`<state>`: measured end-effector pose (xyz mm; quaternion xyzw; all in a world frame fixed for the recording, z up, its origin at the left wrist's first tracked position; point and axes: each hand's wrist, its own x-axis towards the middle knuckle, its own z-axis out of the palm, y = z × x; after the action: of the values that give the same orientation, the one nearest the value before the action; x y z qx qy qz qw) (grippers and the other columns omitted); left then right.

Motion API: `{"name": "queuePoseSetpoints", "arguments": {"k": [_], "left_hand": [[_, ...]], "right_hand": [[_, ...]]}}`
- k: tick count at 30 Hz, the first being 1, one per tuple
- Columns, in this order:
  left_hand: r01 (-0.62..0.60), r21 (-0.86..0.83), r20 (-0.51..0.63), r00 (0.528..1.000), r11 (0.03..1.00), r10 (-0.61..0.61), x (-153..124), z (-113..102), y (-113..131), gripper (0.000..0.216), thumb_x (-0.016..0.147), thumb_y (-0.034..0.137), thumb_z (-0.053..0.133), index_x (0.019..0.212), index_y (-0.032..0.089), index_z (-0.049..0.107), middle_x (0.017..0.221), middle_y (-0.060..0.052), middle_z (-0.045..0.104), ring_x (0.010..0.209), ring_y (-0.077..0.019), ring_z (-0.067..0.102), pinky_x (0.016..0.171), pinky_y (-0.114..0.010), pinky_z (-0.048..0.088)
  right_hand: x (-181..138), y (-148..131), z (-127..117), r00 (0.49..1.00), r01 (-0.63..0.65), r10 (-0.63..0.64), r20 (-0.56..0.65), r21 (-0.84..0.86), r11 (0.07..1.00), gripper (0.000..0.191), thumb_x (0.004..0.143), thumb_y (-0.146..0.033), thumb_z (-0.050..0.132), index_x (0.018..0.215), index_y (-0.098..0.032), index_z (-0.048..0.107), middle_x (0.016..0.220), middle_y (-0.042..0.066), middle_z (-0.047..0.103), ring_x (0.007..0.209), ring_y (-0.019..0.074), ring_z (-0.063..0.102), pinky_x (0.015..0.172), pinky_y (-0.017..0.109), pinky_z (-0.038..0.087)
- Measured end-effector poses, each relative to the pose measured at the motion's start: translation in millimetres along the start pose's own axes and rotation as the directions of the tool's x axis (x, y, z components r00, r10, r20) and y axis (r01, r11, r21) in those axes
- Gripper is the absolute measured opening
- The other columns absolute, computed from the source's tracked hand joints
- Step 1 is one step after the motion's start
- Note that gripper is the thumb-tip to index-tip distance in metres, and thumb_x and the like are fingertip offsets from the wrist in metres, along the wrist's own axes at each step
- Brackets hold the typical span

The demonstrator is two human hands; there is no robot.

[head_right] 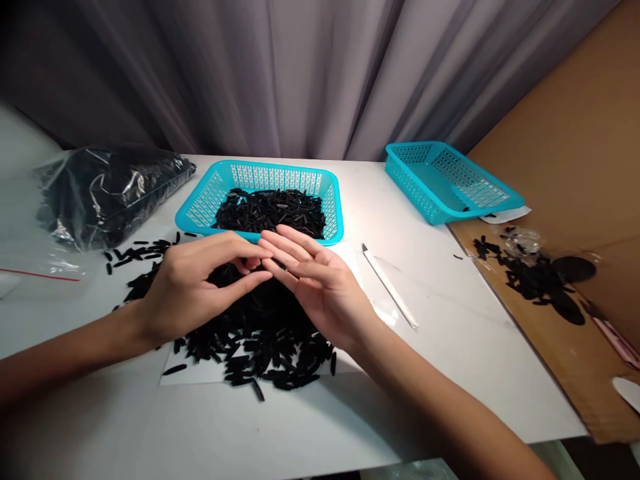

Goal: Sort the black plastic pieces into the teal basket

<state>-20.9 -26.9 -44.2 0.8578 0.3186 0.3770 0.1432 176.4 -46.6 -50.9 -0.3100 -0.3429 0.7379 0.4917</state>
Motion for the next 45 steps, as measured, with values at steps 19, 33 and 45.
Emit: {"name": "queuePoseSetpoints", "arguments": {"k": [19,33,45], "left_hand": [[0.64,-0.5,0.478,0.766,0.583,-0.43,7.8,1.4,-1.0,0.016,0.086,0.033,0.07,0.088,0.018,0.076,0.074,-0.001,0.071,0.064,-0.0123,0.062,0.061,-0.023,0.051],[0.361,-0.434,0.074,0.927,0.825,-0.367,5.1,-1.1,6.7,0.006,0.082,0.02,0.076,0.087,0.019,0.079,0.084,-0.003,0.073,0.073,-0.0134,0.068,0.063,-0.023,0.056],[0.35,-0.423,0.063,0.932,0.836,-0.358,6.5,-3.1,5.0,0.006,0.079,0.019,0.079,0.086,0.019,0.079,0.081,-0.002,0.073,0.073,-0.0108,0.068,0.064,-0.019,0.056]], "right_hand": [[-12.6,5.9,1.4,0.933,0.359,-0.31,0.181,-0.49,0.794,0.039,0.095,-0.01,0.058,0.126,-0.033,0.059,0.143,0.002,0.059,0.12,0.0247,0.067,0.103,0.045,0.057],[-9.9,-7.3,-4.8,0.82,0.433,-0.535,0.204,-0.832,0.346,0.01,0.087,-0.02,0.072,0.094,-0.026,0.074,0.095,0.004,0.073,0.089,0.0206,0.069,0.066,0.033,0.061],[-11.5,-5.1,-4.0,0.833,0.432,-0.519,0.191,-0.811,0.395,0.01,0.087,-0.017,0.073,0.09,-0.026,0.074,0.09,0.002,0.074,0.083,0.0171,0.067,0.064,0.031,0.055]]}}
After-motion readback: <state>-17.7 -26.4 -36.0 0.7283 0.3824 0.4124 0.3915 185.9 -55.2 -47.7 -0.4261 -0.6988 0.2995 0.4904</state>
